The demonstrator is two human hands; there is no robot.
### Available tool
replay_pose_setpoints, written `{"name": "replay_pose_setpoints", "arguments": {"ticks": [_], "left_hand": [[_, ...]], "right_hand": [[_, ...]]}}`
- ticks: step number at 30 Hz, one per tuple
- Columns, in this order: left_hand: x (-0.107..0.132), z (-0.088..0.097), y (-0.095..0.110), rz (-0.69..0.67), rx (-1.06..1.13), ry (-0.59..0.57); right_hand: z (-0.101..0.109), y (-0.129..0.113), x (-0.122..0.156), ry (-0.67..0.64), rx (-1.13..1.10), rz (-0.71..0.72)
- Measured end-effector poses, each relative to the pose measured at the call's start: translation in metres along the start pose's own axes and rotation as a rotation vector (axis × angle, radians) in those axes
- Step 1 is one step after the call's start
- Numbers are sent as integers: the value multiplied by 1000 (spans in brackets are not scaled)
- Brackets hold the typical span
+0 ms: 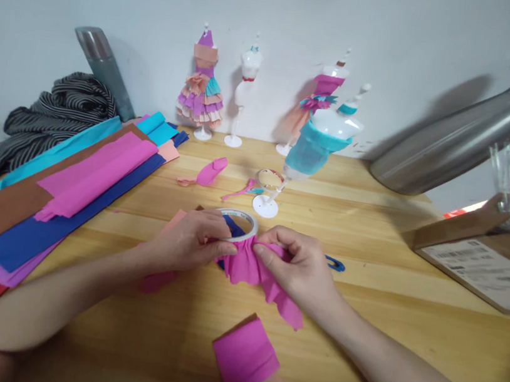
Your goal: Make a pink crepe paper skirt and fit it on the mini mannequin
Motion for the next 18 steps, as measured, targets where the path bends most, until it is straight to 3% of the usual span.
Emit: {"name": "replay_pose_setpoints", "arguments": {"ticks": [5,18], "left_hand": [[0,1,2,-68,-35,13],[-2,2,3,-11,-10,-29]], "right_hand": [[1,0,-2,-19,-10,16],[-2,-3,-3,-65,-55,35]]}}
Point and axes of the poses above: each hand's wrist, its own x-axis away from the middle knuckle, its own z-axis out of the back of the hand, y = z × x, the point moved 5 cm from there along -x, towards the middle knuckle, and after that the axes turned 6 degrees about -x, right-handed, at the moved point
